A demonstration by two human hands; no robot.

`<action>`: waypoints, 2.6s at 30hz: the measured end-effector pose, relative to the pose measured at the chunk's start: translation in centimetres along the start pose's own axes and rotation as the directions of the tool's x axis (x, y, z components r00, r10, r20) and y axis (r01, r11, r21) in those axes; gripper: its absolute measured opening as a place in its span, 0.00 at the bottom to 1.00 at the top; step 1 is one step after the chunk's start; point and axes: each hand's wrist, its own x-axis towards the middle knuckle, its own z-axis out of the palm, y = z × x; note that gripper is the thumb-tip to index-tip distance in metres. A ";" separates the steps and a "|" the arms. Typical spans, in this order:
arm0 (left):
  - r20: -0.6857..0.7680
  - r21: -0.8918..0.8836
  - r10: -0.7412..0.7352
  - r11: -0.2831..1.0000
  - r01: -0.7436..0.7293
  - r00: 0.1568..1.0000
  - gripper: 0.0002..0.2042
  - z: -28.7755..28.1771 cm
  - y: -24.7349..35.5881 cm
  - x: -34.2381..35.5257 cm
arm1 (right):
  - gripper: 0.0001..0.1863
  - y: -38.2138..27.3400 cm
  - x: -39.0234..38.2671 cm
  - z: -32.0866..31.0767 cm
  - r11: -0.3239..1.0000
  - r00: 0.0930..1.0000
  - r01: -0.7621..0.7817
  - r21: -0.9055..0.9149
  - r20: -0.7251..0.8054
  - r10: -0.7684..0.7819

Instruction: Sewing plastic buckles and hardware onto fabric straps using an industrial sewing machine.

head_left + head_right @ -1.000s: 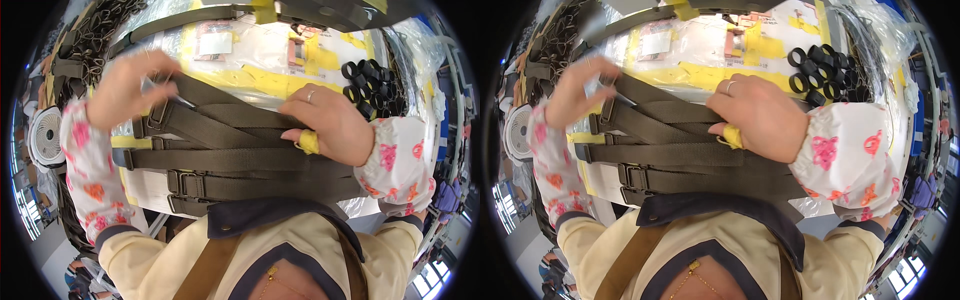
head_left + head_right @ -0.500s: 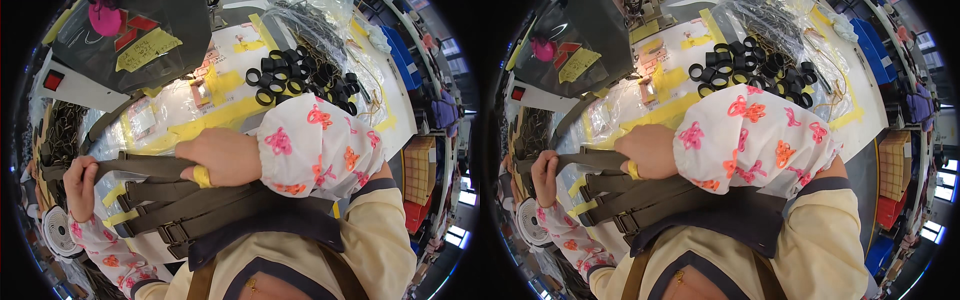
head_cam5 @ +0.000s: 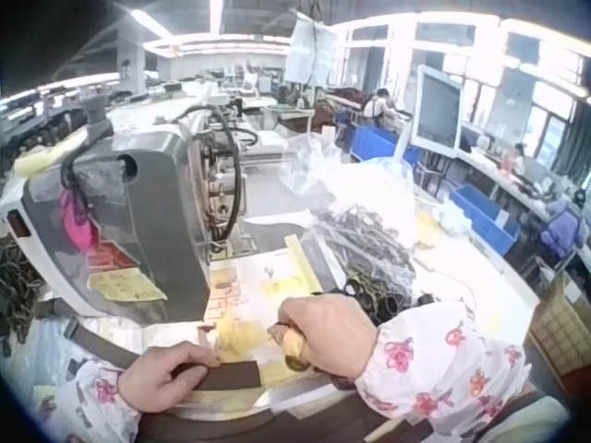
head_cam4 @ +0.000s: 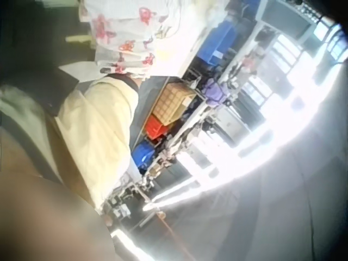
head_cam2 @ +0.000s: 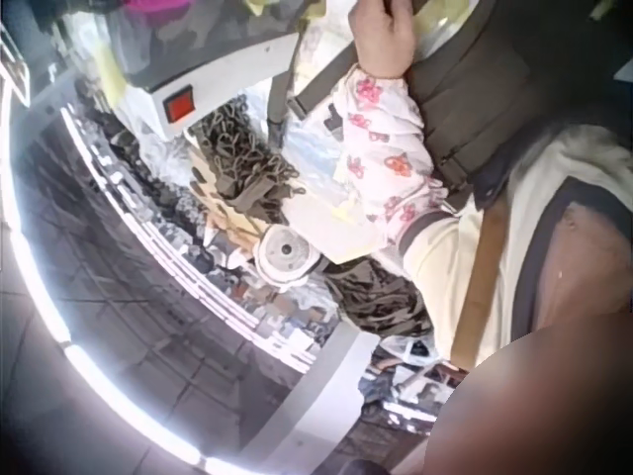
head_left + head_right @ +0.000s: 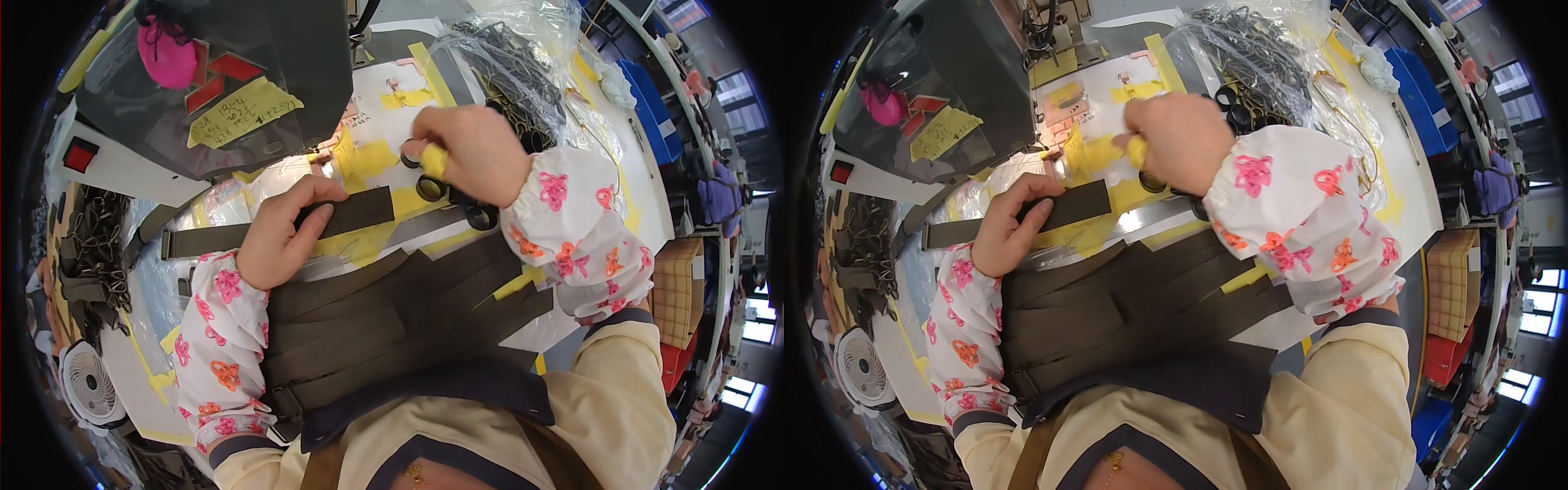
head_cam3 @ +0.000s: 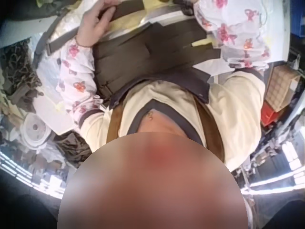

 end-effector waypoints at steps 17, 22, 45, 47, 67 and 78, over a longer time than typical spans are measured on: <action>-0.080 0.382 0.284 0.894 -0.233 0.956 0.16 1.5 -0.4 -0.5 | 0.21 3.6 3.0 1.9 0.931 0.956 -0.286 -0.226 0.006 0.295; -0.069 0.538 0.416 0.781 -0.317 0.907 0.15 1.4 -0.7 0.2 | 0.13 5.0 3.6 2.6 0.981 0.989 -0.145 -0.132 -0.022 0.143; -0.281 0.113 0.342 0.940 -0.323 0.896 0.16 -0.1 -0.2 0.5 | 0.20 -1.2 -1.1 2.2 -0.047 0.864 -0.502 0.864 0.503 0.019; -0.283 0.125 0.312 0.950 -0.287 0.907 0.15 0.0 -0.1 0.6 | 0.18 -1.2 -1.2 2.0 -0.095 0.825 -0.559 0.823 0.564 0.036; -0.084 0.342 0.103 0.937 -0.068 0.991 0.13 -0.2 1.0 -1.2 | 0.07 -5.5 -1.1 2.6 0.424 0.862 -0.496 0.758 0.490 0.133; -0.219 0.834 0.155 0.542 0.103 0.963 0.19 -5.7 1.1 -6.5 | 0.11 -2.7 -0.8 2.3 0.830 0.826 0.553 0.067 -0.172 -0.537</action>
